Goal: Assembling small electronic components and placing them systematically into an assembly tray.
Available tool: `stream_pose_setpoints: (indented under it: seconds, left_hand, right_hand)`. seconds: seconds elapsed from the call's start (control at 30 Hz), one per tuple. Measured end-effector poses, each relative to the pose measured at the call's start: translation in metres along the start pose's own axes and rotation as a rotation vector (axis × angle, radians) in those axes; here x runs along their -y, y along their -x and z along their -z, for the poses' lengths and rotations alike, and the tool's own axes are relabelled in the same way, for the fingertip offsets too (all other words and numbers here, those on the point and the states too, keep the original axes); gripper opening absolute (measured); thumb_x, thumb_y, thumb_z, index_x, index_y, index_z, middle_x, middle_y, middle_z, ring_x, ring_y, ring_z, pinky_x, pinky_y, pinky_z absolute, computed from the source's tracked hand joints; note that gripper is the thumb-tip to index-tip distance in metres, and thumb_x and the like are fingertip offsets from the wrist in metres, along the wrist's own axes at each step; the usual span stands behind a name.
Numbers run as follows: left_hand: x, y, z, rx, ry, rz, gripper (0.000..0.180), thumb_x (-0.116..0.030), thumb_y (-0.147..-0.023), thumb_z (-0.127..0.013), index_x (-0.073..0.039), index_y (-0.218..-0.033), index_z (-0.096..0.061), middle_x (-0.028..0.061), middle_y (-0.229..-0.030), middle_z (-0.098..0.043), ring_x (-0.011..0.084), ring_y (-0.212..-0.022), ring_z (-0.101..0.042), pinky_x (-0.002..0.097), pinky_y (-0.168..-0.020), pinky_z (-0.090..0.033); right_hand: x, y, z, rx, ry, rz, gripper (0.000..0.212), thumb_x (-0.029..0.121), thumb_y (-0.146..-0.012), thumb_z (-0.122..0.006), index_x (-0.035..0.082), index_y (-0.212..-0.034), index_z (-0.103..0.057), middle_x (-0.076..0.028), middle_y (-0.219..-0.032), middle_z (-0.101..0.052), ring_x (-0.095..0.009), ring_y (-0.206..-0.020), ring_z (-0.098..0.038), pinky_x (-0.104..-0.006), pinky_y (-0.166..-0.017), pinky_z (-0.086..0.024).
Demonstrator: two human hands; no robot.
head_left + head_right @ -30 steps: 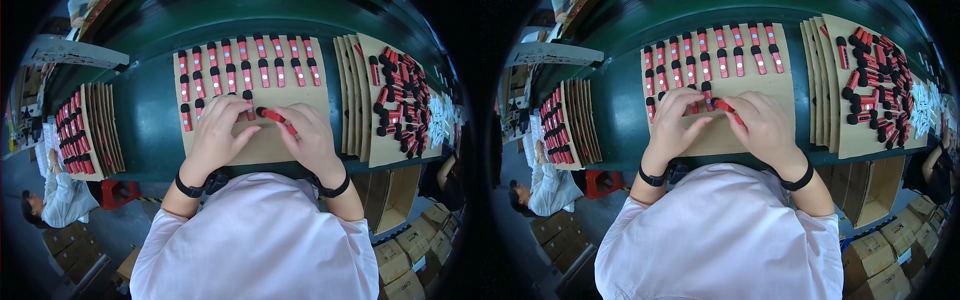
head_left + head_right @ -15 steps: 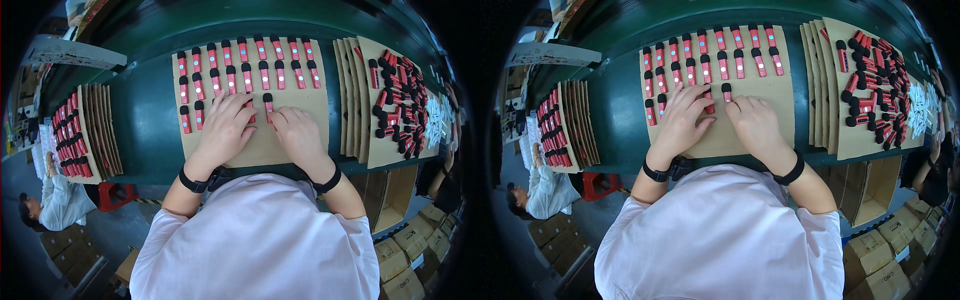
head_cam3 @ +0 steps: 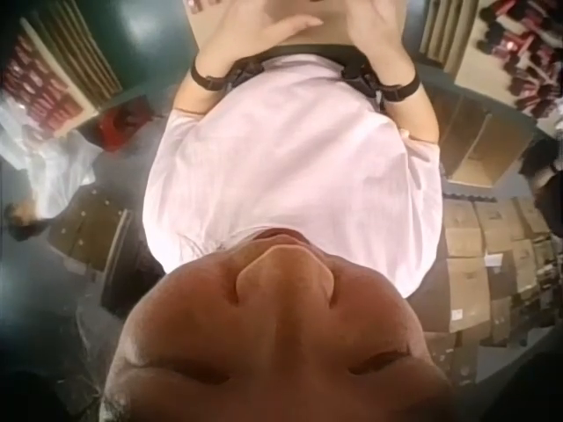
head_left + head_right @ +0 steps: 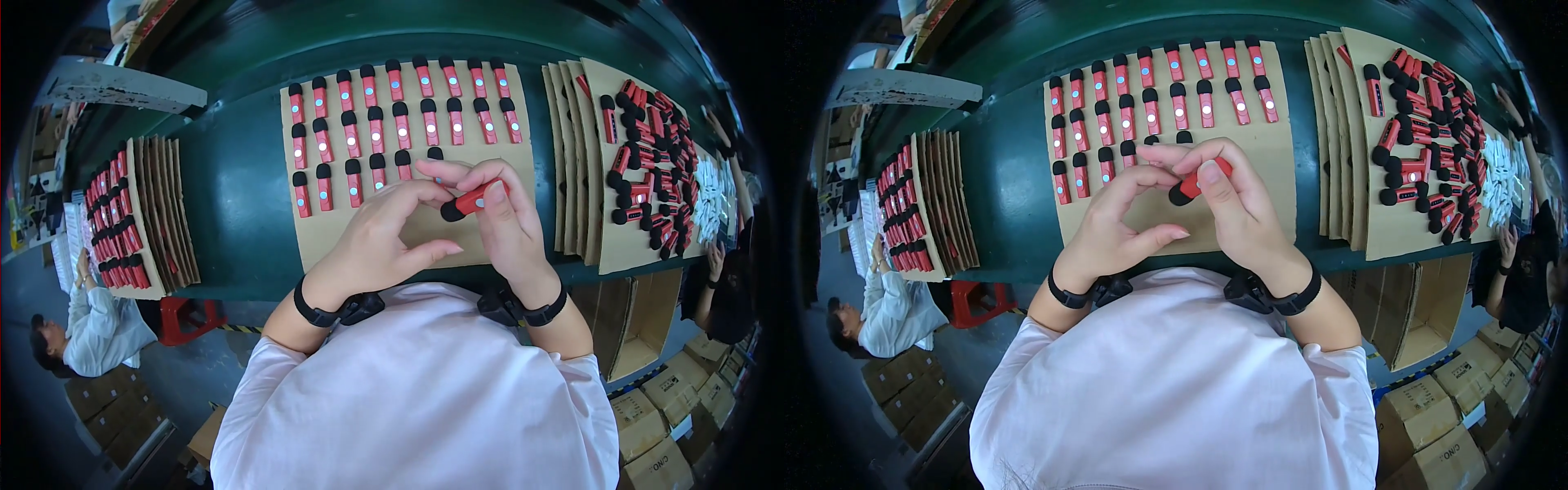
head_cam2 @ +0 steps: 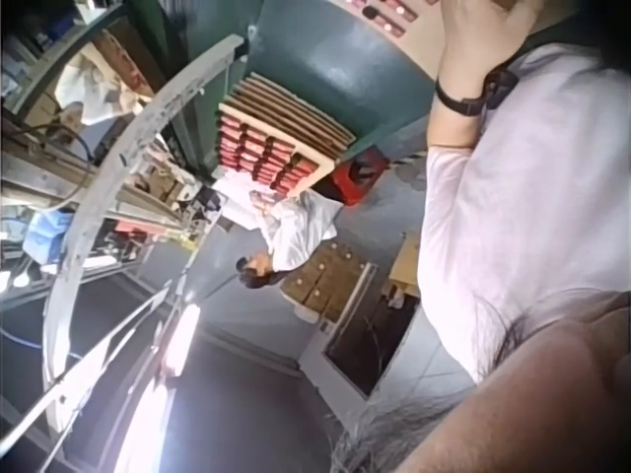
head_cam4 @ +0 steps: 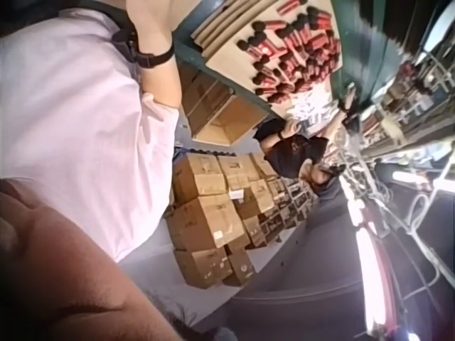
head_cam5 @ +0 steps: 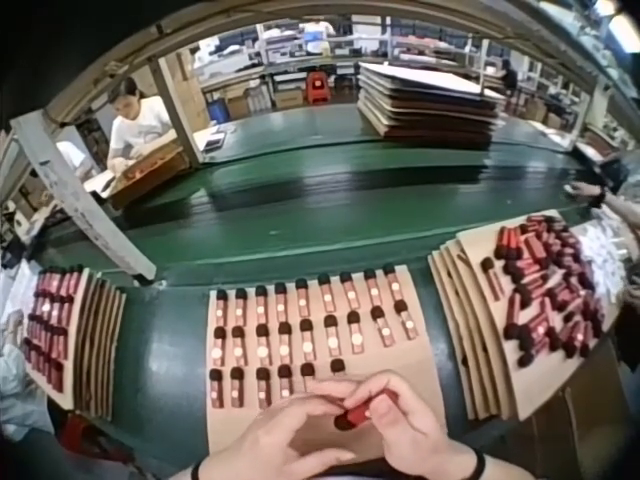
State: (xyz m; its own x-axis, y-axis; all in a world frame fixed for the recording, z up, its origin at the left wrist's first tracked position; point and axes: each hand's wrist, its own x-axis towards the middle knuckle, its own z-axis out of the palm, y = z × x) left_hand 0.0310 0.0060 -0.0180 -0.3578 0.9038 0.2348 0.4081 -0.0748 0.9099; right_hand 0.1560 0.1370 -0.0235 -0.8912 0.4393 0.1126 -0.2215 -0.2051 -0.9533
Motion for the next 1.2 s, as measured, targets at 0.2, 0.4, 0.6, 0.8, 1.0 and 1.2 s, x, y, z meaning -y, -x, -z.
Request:
stream_pose_setpoints:
  seconds: [0.2, 0.4, 0.6, 0.8, 1.0, 1.2]
  left_hand:
    - [0.000, 0.000, 0.007, -0.103, -0.032, -0.065, 0.032, -0.002, -0.073, -0.078, -0.002, -0.101, -0.063, 0.0117, -0.101, -0.066, 0.0253, -0.089, -0.064, 0.0367, -0.077, -0.052]
    - [-0.003, -0.004, 0.017, -0.097, -0.116, -0.214, 0.032, 0.001, -0.073, -0.076, -0.002, -0.102, -0.064, 0.0120, -0.095, -0.066, 0.0267, -0.086, -0.064, 0.0371, -0.077, -0.051]
    - [-0.013, -0.006, 0.013, -0.094, -0.120, -0.188, 0.032, 0.000, -0.073, -0.076, -0.002, -0.103, -0.065, 0.0122, -0.093, -0.066, 0.0280, -0.084, -0.063, 0.0379, -0.079, -0.050]
    - [-0.012, -0.004, 0.015, -0.059, -0.117, -0.225, 0.029, -0.002, -0.073, -0.077, -0.002, -0.100, -0.067, 0.0119, -0.092, -0.066, 0.0284, -0.083, -0.063, 0.0409, -0.084, -0.049]
    - [-0.011, -0.005, 0.016, -0.051, -0.119, -0.279, 0.027, -0.002, -0.073, -0.077, -0.002, -0.099, -0.067, 0.0113, -0.090, -0.066, 0.0281, -0.081, -0.062, 0.0432, -0.088, -0.049]
    - [-0.013, -0.006, 0.014, -0.078, -0.117, -0.246, 0.029, -0.004, -0.072, -0.079, -0.002, -0.097, -0.066, 0.0099, -0.091, -0.066, 0.0280, -0.082, -0.061, 0.0446, -0.089, -0.048]
  right_hand:
    - [0.009, 0.006, -0.003, 0.003, 0.098, 0.046, 0.046, 0.041, -0.104, -0.041, 0.000, -0.126, -0.046, -0.020, -0.124, -0.060, -0.023, -0.113, -0.059, -0.0369, -0.100, -0.043]
    - [0.014, 0.017, 0.020, 0.031, 0.023, -0.124, 0.037, 0.028, -0.100, -0.054, -0.003, -0.121, -0.053, -0.016, -0.116, -0.062, -0.020, -0.107, -0.060, -0.0347, -0.094, -0.047]
    - [0.017, 0.020, 0.015, 0.000, 0.199, -0.033, 0.026, 0.003, -0.088, -0.069, -0.004, -0.111, -0.062, -0.012, -0.105, -0.064, -0.019, -0.097, -0.060, -0.0325, -0.087, -0.047]
    - [0.016, 0.020, 0.012, 0.050, 0.446, 0.185, 0.028, 0.001, -0.083, -0.073, -0.004, -0.109, -0.063, -0.012, -0.102, -0.065, -0.021, -0.094, -0.060, -0.0322, -0.084, -0.047]
    - [0.017, 0.021, 0.012, 0.071, 0.463, 0.210, 0.030, 0.001, -0.082, -0.074, -0.003, -0.110, -0.062, -0.013, -0.104, -0.064, -0.022, -0.096, -0.060, -0.0321, -0.086, -0.047]
    - [0.012, 0.026, 0.009, -0.028, 0.388, 0.086, 0.034, 0.000, -0.084, -0.072, -0.003, -0.115, -0.059, -0.015, -0.108, -0.063, -0.022, -0.096, -0.061, -0.0330, -0.088, -0.047]
